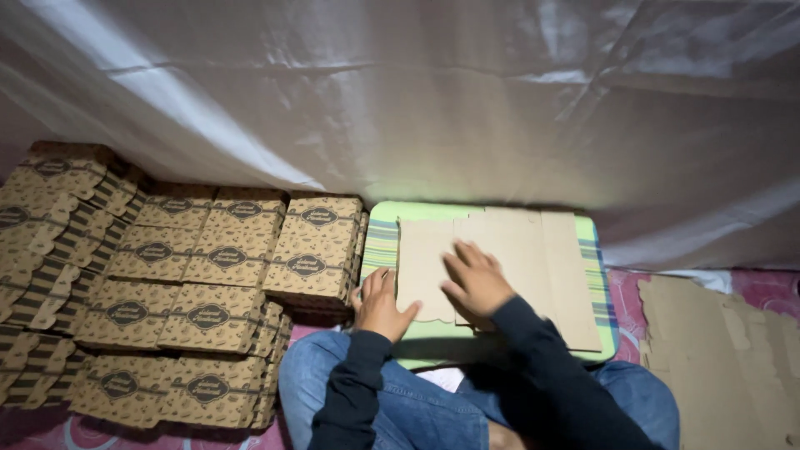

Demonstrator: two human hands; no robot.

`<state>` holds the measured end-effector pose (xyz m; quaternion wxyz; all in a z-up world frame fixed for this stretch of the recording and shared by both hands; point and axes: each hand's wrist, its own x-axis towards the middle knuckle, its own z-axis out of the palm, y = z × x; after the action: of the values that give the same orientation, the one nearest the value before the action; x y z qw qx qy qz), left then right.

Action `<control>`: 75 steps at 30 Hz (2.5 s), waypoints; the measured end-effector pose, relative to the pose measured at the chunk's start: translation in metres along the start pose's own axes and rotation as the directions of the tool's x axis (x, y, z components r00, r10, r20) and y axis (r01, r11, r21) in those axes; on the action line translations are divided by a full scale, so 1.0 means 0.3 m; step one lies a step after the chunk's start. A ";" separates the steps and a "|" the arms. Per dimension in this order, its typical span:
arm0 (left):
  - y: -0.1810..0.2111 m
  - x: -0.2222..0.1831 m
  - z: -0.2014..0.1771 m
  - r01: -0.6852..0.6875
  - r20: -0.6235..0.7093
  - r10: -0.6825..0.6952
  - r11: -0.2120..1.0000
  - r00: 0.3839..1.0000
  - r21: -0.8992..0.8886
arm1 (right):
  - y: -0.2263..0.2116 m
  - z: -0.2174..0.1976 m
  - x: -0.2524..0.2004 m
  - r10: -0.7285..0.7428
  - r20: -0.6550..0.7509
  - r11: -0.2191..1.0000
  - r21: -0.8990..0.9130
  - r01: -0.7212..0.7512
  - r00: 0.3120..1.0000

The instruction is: Folding cardboard food packaging boxes.

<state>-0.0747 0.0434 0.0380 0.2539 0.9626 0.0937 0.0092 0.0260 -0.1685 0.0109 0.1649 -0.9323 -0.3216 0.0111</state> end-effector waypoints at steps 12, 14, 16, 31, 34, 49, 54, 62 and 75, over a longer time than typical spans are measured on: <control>0.085 0.002 0.085 -0.034 -0.374 -0.232 0.811 0.898 -0.585 | 0.219 -0.084 -0.318 0.196 -0.454 0.976 0.177 -0.127 0.869; 0.145 0.004 0.101 -0.071 -0.394 -0.205 0.809 0.896 -0.583 | 0.208 -0.108 -0.315 0.198 -0.459 0.975 0.183 -0.126 0.866; 0.231 -0.013 0.083 -0.104 -0.415 -0.182 0.809 0.892 -0.579 | 0.213 -0.109 -0.316 0.200 -0.462 0.974 0.192 -0.123 0.864; 0.385 -0.041 0.431 -0.259 0.103 0.257 0.966 0.961 0.005 | 0.243 -0.084 -0.312 0.213 -0.520 0.953 0.297 -0.059 0.828; 0.305 0.018 0.475 -0.336 -0.038 0.337 0.941 0.941 0.034 | 0.214 -0.097 -0.300 0.155 -0.329 0.986 -0.011 -0.168 0.932; 0.276 0.343 0.443 -0.229 -0.056 0.247 0.949 0.968 0.218 | 0.177 -0.119 -0.301 0.181 -0.278 0.979 -0.043 -0.201 0.943; 0.264 0.195 0.437 -0.235 -0.057 0.252 0.949 0.966 0.209 | 0.183 -0.115 -0.301 0.191 -0.283 0.977 -0.041 -0.211 0.940; 0.242 -0.133 0.371 -0.260 -0.100 0.283 0.946 0.954 0.193 | 0.174 -0.119 -0.302 0.202 -0.282 0.974 -0.040 -0.222 0.938; 0.215 -0.228 0.343 -0.312 -0.038 0.324 0.933 0.945 0.181 | 0.181 -0.114 -0.303 0.190 -0.305 0.976 -0.042 -0.213 0.933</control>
<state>-0.1237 -0.0745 -0.0179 0.1613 0.9826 -0.0544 0.0746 -0.0093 -0.2737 0.0185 0.1746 -0.9568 -0.1956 -0.1252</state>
